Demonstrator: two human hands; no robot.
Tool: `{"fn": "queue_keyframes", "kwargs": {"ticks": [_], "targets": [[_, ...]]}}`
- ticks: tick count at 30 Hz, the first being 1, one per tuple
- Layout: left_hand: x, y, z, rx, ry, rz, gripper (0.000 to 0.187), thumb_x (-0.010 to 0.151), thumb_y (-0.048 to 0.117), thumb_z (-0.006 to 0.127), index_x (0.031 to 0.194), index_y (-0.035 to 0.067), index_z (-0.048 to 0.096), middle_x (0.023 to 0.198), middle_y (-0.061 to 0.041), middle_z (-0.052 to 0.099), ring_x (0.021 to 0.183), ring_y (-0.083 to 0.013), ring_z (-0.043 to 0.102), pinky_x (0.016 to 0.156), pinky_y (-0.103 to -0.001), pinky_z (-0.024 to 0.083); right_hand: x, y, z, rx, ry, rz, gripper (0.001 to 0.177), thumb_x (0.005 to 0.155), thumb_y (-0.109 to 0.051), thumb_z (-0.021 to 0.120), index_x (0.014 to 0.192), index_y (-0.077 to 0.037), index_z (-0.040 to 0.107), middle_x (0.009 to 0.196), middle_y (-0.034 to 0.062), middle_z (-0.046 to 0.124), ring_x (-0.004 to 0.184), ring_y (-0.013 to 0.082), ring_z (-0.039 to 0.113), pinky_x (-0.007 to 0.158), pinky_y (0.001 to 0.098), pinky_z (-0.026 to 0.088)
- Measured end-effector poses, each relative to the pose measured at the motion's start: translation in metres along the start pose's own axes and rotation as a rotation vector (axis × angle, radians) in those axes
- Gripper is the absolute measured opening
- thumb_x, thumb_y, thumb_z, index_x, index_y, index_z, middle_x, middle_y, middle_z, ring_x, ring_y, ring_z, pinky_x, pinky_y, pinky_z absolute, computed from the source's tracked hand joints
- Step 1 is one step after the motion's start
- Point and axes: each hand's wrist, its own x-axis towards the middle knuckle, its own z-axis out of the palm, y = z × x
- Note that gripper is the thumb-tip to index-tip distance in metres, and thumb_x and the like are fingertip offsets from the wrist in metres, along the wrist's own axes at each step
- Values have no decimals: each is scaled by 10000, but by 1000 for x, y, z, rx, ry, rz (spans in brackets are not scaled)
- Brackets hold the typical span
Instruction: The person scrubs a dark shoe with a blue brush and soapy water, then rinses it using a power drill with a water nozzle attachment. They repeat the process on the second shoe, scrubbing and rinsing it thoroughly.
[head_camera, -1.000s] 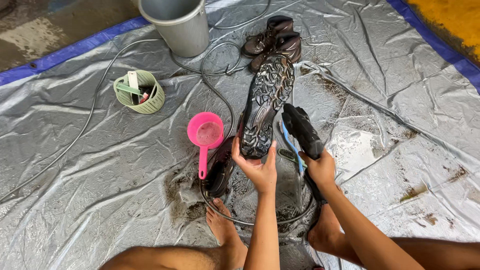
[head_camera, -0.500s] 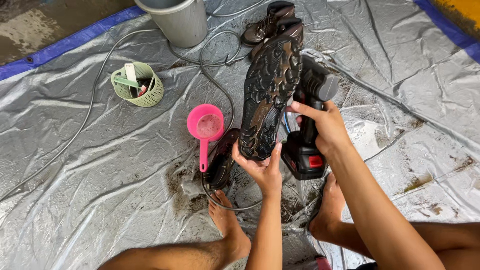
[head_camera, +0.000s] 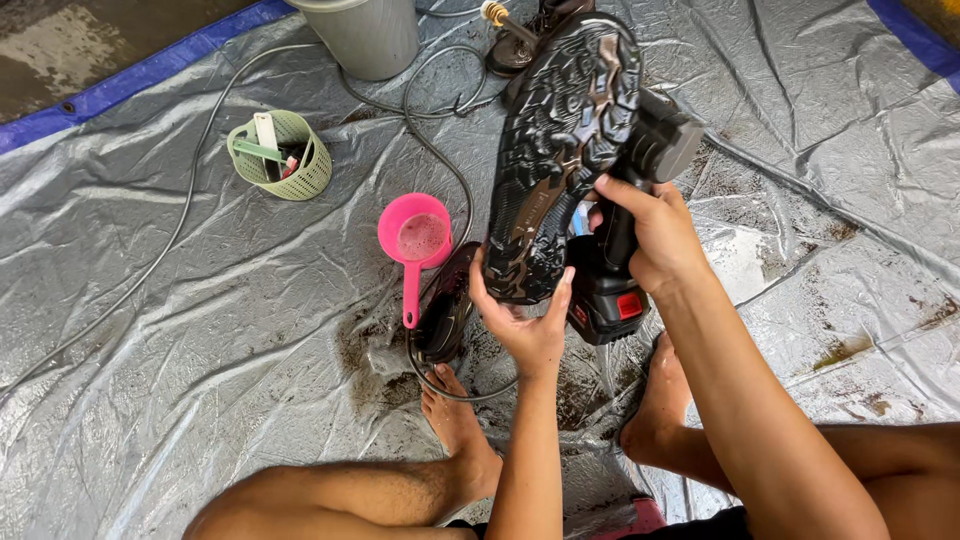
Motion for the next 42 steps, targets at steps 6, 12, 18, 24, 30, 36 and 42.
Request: {"fn": "queue_keyframes", "kwargs": {"ticks": [6,12,18,24,30,36,42], "targets": [[2,4,4,-23,-29,63,1040,718,-23,985,1575,-38,395,1530,-280,538,1379,-381,614,1079,-462,602,4,1,-13,3,-14,-27,223,916,-57,858,1088,-1,728,793,143,689,595,224,701,618,377,634],[3,-21,-8,-31,-57,96,1055,731,12,967,1582,-21,344,1595,-268,474,1425,-389,572,1128,-483,568,3,3,-22,-10,-84,-106,244,904,6,834,1127,-2,736,805,133,678,595,204,690,643,361,632],[2,-20,-9,-34,-62,90,1045,751,40,959,1582,3,326,1624,-266,442,1448,-393,541,1150,-522,543,4,2,-24,-31,-144,-150,255,898,39,824,1136,-2,742,844,139,698,598,206,672,652,355,617],[0,-21,-11,-41,-78,101,1044,755,38,952,1582,-6,316,1636,-274,424,1466,-392,521,1167,-517,514,7,8,-28,-28,-146,-151,284,895,38,826,1163,-5,741,860,137,704,584,191,655,645,337,596],[2,-24,-12,-44,-96,116,1012,786,55,933,1581,-5,310,1640,-286,408,1474,-414,509,1185,-541,503,5,7,-25,-21,-157,-161,260,891,58,820,1135,9,744,839,140,699,577,195,657,632,343,597],[-2,-35,-15,-33,-98,117,1037,781,42,944,1573,-19,277,1646,-305,395,1479,-425,498,1191,-539,477,15,24,-42,-54,-201,-173,285,870,97,802,1138,16,749,857,148,696,555,195,616,635,350,561],[-6,-46,-17,-17,-75,128,1081,752,56,972,1570,-29,270,1645,-313,397,1479,-426,496,1199,-540,462,22,34,-50,-68,-223,-185,272,873,108,798,1128,28,753,850,166,698,551,207,625,643,358,555]]}}
